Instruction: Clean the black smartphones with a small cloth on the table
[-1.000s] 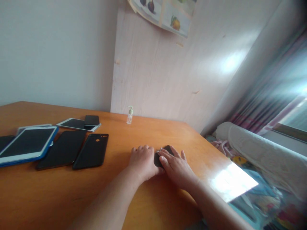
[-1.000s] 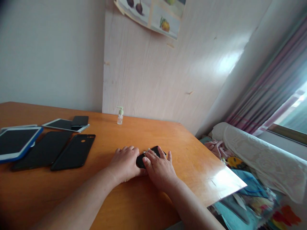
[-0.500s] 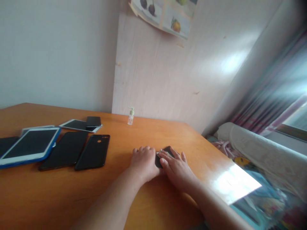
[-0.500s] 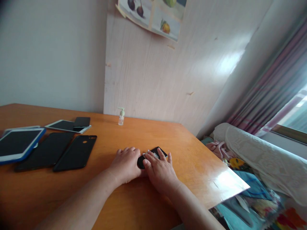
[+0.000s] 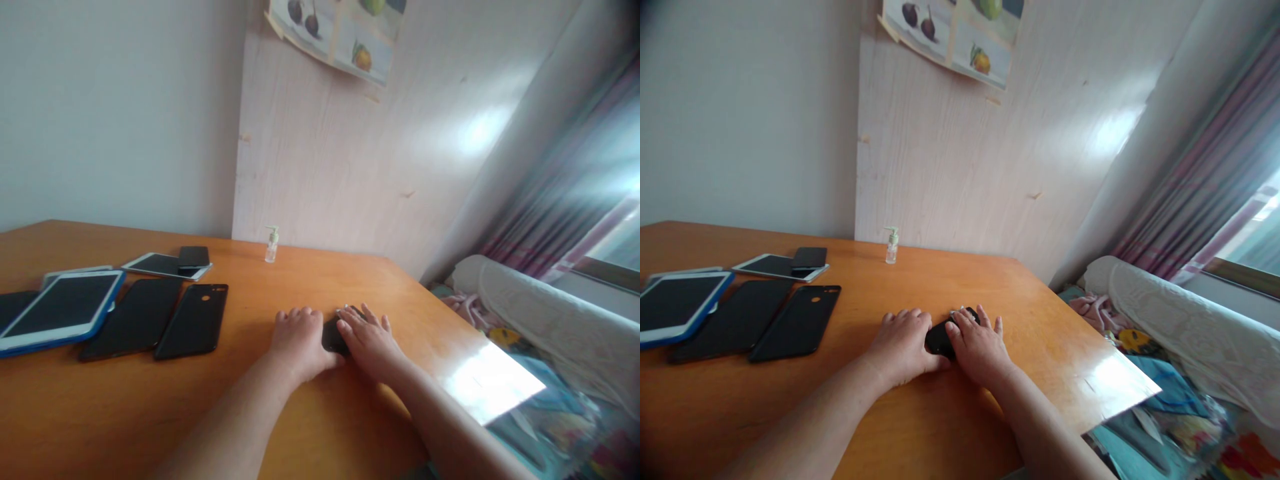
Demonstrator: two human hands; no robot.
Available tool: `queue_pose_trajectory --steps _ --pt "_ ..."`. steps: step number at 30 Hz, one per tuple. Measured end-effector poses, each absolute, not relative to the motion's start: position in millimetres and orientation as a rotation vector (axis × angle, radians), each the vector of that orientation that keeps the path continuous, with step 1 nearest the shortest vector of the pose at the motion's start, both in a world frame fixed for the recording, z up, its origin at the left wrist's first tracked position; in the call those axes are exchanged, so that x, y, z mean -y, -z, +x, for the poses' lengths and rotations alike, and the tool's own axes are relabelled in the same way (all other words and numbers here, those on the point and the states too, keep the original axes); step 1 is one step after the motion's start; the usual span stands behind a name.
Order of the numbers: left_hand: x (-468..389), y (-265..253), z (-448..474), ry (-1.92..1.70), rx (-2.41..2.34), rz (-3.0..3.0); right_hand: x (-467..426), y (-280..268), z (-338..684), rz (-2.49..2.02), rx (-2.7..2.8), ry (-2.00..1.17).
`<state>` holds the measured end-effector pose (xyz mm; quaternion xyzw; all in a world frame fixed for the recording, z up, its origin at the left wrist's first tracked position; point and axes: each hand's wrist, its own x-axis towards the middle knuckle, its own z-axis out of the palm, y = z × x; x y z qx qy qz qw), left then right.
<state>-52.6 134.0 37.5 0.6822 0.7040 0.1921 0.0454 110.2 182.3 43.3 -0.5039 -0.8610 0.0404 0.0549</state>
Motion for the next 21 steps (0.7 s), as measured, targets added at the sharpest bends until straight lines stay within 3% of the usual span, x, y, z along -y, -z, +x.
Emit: queue_pose_trajectory --steps 21 --pt "-135.5 -33.9 -54.2 -0.606 -2.147 2.143 -193.7 -42.9 111.1 -1.523 2.643 -0.115"
